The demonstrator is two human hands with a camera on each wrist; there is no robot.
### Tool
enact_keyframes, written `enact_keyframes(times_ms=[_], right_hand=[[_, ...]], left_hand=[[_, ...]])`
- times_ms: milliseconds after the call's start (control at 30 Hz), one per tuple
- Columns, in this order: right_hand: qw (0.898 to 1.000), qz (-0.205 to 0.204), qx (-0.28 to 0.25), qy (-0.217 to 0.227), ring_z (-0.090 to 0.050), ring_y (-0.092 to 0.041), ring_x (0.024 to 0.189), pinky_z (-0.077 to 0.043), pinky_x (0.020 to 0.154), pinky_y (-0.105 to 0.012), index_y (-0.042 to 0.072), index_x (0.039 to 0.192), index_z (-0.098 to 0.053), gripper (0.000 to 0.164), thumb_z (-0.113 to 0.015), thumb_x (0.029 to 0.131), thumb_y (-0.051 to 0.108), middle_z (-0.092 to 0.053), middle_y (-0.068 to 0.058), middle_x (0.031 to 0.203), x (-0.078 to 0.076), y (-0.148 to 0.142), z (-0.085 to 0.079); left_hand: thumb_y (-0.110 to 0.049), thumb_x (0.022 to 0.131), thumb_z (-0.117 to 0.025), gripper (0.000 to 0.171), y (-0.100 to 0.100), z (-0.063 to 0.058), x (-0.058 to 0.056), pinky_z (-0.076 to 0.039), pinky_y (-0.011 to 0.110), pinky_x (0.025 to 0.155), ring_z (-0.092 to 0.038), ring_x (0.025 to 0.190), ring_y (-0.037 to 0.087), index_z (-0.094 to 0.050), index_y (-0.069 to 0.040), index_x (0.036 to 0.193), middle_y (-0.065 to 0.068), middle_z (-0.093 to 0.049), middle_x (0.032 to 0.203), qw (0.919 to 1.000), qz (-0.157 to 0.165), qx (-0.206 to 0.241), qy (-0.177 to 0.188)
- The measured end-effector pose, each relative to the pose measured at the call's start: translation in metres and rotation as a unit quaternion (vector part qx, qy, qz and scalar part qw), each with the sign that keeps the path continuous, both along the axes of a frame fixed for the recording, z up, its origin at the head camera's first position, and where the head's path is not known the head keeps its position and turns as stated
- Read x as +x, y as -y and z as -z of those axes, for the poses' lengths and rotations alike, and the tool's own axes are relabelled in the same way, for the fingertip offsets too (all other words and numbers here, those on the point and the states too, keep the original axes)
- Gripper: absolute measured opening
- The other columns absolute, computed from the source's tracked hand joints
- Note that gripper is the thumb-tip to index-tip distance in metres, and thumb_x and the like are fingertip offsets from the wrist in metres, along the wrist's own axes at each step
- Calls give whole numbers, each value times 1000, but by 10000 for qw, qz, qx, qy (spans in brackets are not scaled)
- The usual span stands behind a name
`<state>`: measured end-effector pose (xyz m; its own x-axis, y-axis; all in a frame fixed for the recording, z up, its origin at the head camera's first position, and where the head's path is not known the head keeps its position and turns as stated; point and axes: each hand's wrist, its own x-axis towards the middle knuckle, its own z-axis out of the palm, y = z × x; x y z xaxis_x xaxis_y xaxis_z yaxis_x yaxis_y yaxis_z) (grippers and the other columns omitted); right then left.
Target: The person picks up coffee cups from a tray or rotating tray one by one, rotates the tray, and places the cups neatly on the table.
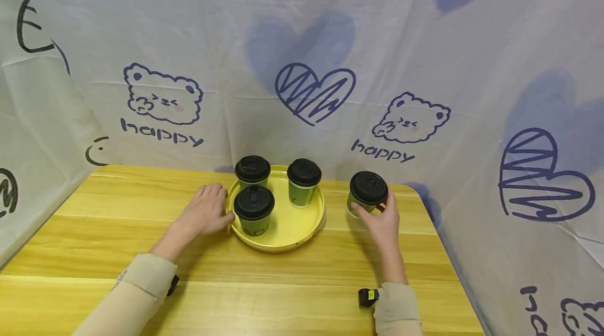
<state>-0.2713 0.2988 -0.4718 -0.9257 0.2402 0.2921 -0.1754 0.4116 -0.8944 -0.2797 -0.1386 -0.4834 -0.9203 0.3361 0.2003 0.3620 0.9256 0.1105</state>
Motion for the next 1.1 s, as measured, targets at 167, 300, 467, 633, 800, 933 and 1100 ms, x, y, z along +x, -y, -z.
enact_keyframes(times_ms=[167, 300, 467, 633, 800, 933, 1100], right_hand=[[9997, 102, 91, 178, -48, -38, 135, -40, 115, -52, 4, 157, -34, 87, -84, 87, 17, -45, -20, 150, -4, -10, 5], [9993, 198, 159, 285, -48, -38, 136, -41, 114, -52, 4, 157, -34, 87, -83, 88, 19, -47, -21, 149, -8, -20, 10], [9988, 289, 191, 337, -47, -38, 137, -42, 114, -51, 4, 157, -34, 88, -84, 87, 21, -47, -21, 149, -14, -34, 18], [9984, 351, 235, 384, -46, -41, 139, -42, 114, -54, 3, 158, -32, 88, -83, 88, 20, -46, -23, 151, -19, -45, 21], [9978, 464, 215, 433, -46, -43, 140, -41, 115, -56, 0, 157, -32, 88, -82, 88, 19, -46, -26, 150, -24, -54, 25], [9972, 546, 163, 487, -45, -44, 140, -41, 115, -56, 1, 158, -30, 89, -82, 88, 21, -45, -26, 151, -27, -60, 27], [9963, 652, 223, 505, -47, -43, 140, -42, 114, -56, 4, 159, -31, 90, -82, 88, 26, -46, -24, 151, -31, -66, 29]], left_hand=[[-43, 90, -62, 51, 1, 0, 0, -37, 53, 110, -50, 110, 39, -54, 3, 111, 17, -51, 108, 9999, -46, -68, 64], [-43, 90, -61, 53, 1, 0, 0, -37, 54, 111, -49, 111, 40, -53, 4, 113, 18, -51, 109, 9999, -56, -53, 111], [-43, 90, -60, 55, 2, 0, -1, -36, 54, 111, -49, 111, 40, -53, 6, 115, 19, -51, 111, 9999, -39, -68, 98], [-43, 90, -60, 55, 2, 0, -1, -36, 54, 111, -50, 111, 40, -53, 6, 115, 19, -51, 110, 9999, -34, -55, 88], [-43, 90, -61, 54, 1, 1, -1, -36, 54, 111, -50, 112, 40, -54, 5, 114, 19, -51, 110, 9999, -39, -41, 83], [-43, 90, -61, 54, 0, 1, -1, -36, 54, 112, -50, 113, 40, -54, 4, 114, 19, -52, 112, 10000, -39, -31, 72], [-44, 91, -60, 55, 0, 1, -1, -36, 54, 113, -50, 114, 39, -54, 4, 115, 20, -53, 114, 10000, -33, -47, 71]])
